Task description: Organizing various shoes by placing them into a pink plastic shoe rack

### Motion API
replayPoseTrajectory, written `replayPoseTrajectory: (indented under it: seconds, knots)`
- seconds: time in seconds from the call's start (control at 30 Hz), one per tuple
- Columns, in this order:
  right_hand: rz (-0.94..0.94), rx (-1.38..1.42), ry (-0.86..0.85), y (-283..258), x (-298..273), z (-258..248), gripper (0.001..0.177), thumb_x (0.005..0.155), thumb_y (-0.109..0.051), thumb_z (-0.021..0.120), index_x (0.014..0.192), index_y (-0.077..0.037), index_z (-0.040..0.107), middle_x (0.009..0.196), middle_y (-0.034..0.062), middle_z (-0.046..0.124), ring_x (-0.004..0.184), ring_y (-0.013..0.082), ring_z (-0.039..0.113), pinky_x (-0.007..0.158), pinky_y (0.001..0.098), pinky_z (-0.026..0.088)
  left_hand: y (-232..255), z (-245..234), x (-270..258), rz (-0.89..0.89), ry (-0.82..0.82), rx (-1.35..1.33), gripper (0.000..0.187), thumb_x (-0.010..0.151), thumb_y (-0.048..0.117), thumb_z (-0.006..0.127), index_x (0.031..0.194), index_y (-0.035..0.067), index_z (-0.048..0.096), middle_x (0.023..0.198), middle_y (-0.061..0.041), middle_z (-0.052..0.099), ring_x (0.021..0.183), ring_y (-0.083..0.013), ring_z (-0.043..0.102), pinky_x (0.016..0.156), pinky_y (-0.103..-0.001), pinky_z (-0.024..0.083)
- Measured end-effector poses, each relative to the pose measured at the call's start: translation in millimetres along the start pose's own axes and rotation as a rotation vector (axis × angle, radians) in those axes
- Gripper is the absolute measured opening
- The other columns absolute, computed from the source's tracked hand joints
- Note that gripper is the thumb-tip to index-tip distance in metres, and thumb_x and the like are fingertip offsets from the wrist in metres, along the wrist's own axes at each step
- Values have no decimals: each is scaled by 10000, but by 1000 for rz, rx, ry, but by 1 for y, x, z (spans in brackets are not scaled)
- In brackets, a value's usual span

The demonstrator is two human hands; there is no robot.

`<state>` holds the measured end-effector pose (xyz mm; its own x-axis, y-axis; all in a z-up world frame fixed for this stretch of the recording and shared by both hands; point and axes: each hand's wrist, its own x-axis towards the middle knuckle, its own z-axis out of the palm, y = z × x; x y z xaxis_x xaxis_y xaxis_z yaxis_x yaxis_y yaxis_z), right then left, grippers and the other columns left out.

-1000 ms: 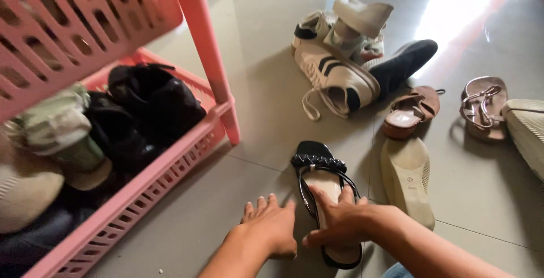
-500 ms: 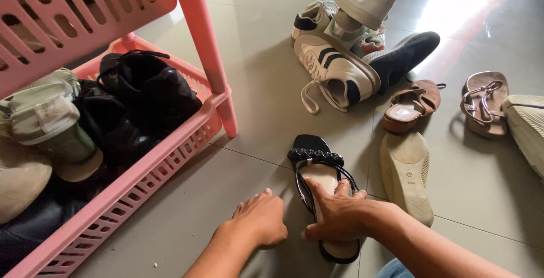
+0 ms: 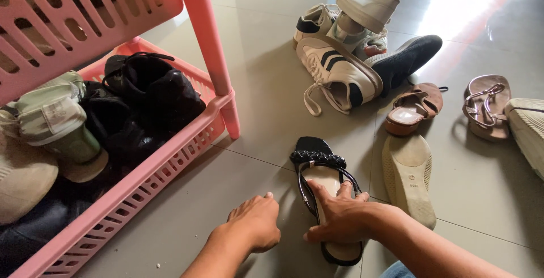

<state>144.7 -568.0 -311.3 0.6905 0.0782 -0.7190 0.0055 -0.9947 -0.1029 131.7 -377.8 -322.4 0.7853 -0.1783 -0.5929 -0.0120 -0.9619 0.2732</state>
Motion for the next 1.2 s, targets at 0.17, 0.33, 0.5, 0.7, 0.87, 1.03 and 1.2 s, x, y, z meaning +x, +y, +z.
replayPoseTrajectory:
  seconds: [0.17, 0.33, 0.5, 0.7, 0.87, 1.03, 1.2]
  knots:
    - [10, -13, 16, 1, 5, 4, 1219, 739, -682, 779, 1627, -494, -35, 1603, 418, 56, 1399, 710, 246, 1171, 633, 351, -3, 0, -1, -8, 20, -22, 670, 869, 67, 577, 1513, 27, 397, 1407, -204, 567, 1323, -390, 545, 1106, -475, 473]
    - [5, -27, 19, 2, 10, 6, 1212, 731, -692, 773, 1626, -488, -18, 1585, 417, 119, 1378, 681, 312, 1151, 621, 370, -1, 0, -2, -14, 23, -24, 665, 867, 78, 586, 1506, 16, 411, 1399, -222, 573, 1298, -403, 566, 1087, -477, 494]
    - [31, -33, 16, 1, 11, 6, 1202, 713, -701, 756, 1615, -527, -18, 1581, 399, 167, 1376, 643, 370, 1142, 586, 396, -4, 5, 1, 22, 50, -4, 663, 874, 103, 583, 1503, -16, 413, 1382, -256, 590, 1284, -413, 581, 1077, -478, 500]
    - [32, -47, 35, -1, 7, 5, 1188, 717, -717, 753, 1609, -524, -8, 1588, 390, 174, 1404, 626, 348, 1138, 577, 402, -9, 11, 6, 31, 58, -10, 745, 851, 85, 601, 1540, -4, 330, 1394, -244, 560, 1281, -407, 568, 1088, -477, 479]
    - [-13, -57, 59, 8, 22, 14, 1195, 731, -728, 749, 1619, -506, -19, 1563, 419, 194, 1402, 617, 354, 1144, 573, 377, -8, 15, 9, 48, 53, 39, 744, 854, 119, 623, 1526, -44, 348, 1377, -264, 586, 1294, -399, 577, 1111, -467, 468]
    - [41, -23, 45, 0, 12, 13, 1168, 704, -701, 751, 1599, -550, 16, 1588, 368, 191, 1392, 606, 389, 1137, 571, 424, -10, 20, 5, 60, 72, 6, 796, 851, 124, 638, 1539, -64, 285, 1419, -272, 531, 1330, -389, 534, 1128, -457, 439]
    - [18, -41, 47, 7, 20, 12, 1174, 735, -724, 763, 1595, -539, -14, 1600, 360, 131, 1405, 618, 335, 1149, 590, 393, -15, 34, 21, 66, 107, 46, 858, 826, 98, 676, 1546, -63, 240, 1467, -280, 463, 1373, -392, 467, 1151, -492, 373]
